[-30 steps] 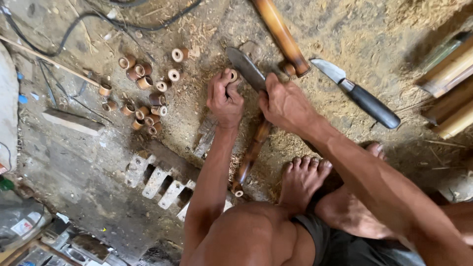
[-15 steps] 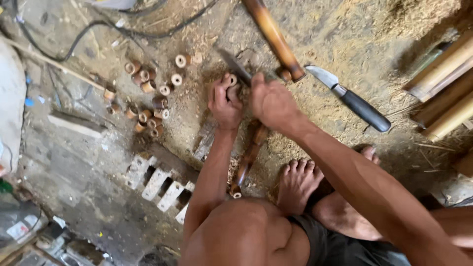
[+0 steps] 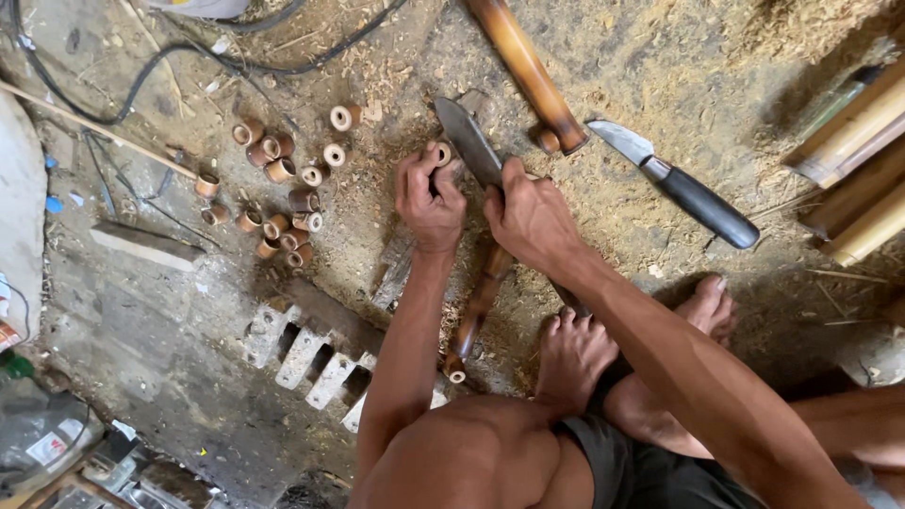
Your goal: The person is carving small bamboo pieces using a knife and a mallet. They are shaping the bamboo into small cylindrical pieces, which are scattered on the floor around them.
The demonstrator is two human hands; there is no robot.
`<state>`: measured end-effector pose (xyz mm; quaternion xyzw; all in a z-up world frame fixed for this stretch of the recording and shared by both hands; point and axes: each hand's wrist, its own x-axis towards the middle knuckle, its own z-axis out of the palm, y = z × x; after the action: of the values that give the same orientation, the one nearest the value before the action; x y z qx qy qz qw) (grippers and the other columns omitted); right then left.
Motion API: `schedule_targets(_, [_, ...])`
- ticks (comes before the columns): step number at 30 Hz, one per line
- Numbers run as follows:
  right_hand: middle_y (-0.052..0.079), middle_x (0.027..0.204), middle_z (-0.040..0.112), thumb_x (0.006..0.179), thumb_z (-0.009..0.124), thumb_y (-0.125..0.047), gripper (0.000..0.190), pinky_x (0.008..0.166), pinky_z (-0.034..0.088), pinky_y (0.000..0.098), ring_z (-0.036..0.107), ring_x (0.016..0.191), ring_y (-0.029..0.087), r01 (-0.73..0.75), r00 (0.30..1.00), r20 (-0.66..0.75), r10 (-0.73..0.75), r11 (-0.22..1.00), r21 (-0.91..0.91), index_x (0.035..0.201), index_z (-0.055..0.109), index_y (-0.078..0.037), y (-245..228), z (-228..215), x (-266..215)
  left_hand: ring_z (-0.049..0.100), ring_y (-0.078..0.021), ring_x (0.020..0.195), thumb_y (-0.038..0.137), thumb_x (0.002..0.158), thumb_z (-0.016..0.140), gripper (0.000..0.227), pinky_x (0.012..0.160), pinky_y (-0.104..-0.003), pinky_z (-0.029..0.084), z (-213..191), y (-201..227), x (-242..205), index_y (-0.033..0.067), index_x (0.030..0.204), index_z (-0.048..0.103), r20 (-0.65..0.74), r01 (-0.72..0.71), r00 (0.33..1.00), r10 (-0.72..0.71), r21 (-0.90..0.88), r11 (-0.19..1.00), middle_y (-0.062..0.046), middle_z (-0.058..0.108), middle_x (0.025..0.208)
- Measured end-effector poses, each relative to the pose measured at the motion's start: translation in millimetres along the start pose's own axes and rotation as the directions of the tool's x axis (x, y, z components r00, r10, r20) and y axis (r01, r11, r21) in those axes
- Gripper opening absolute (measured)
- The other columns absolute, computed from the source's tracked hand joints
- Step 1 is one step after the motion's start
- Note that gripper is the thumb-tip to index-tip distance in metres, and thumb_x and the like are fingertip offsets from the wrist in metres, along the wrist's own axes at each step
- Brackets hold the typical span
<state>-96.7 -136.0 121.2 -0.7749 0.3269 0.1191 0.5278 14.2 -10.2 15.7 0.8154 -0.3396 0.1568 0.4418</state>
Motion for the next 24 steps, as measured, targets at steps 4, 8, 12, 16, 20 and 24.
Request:
schedule_targets(4, [0.033,0.074,0.067,0.097,0.057,-0.029,0.027,0.066,0.051,0.0619,0.070,0.081,0.053,-0.002,1.000,0.025,0.002,1.000,-0.022,0.104,0.047,-0.005,4,3,4,0.070,-0.0339,0.078,0.017,0.093,0.075,0.015,0.071,-0.041,0.060,2,-6,-3,0.0051,0.101,0.074,-0.012,0.004,1.000,-0.004,0.015,1.000,-0.011,0.068,0.089])
schedule_targets(8, [0.032,0.075,0.067,0.097,0.057,-0.028,0.025,0.066,0.051,0.0614,0.071,0.082,0.053,-0.007,1.000,0.020,0.007,1.000,-0.017,0.102,0.048,-0.005,4,-1,1,0.071,-0.0324,0.079,0.021,0.094,0.073,0.018,0.073,-0.039,0.060,1,0,-2,0.0049,0.102,0.074,-0.014,0.012,1.000,-0.012,0.010,1.000,-0.010,0.069,0.090])
schedule_targets(12, [0.030,0.068,0.066,0.098,0.057,-0.023,0.019,0.057,0.052,0.0516,0.071,0.066,0.046,0.029,0.999,0.013,-0.029,1.000,0.005,0.100,0.050,-0.005,11,4,3,0.071,-0.0314,0.080,0.019,0.092,0.075,0.016,0.074,-0.038,0.060,0,-2,-1,0.0049,0.101,0.074,-0.019,0.015,1.000,-0.015,-0.007,1.000,-0.008,0.069,0.090])
schedule_targets(16, [0.029,0.067,0.066,0.100,0.055,-0.012,0.011,0.053,0.059,0.0419,0.071,0.056,0.037,0.075,0.997,0.002,-0.075,0.997,-0.026,0.104,0.055,-0.001,-4,-7,-2,0.071,-0.0305,0.080,0.017,0.092,0.076,0.016,0.074,-0.037,0.061,0,-1,-3,0.0063,0.104,0.074,-0.013,0.025,1.000,-0.025,-0.007,1.000,-0.007,0.069,0.090])
schedule_targets(20, [0.028,0.064,0.066,0.102,0.052,-0.005,0.012,0.044,0.056,0.0402,0.069,0.051,0.035,0.102,0.994,0.041,-0.101,0.995,-0.021,0.106,0.054,0.007,-15,-10,-4,0.072,-0.0300,0.079,0.020,0.093,0.074,0.017,0.072,-0.038,0.061,9,-20,-16,0.0069,0.104,0.075,-0.018,0.042,0.999,-0.042,-0.009,0.999,-0.007,0.070,0.089])
schedule_targets(24, [0.024,0.064,0.065,0.103,0.047,-0.001,0.008,0.037,0.052,0.0399,0.067,0.046,0.034,0.125,0.987,0.114,-0.112,0.985,-0.119,0.107,0.050,0.005,-19,-4,-3,0.074,-0.0288,0.083,0.020,0.092,0.076,0.017,0.072,-0.037,0.063,9,-34,-32,0.0101,0.106,0.076,-0.002,0.086,0.996,-0.086,0.001,0.996,-0.005,0.073,0.095])
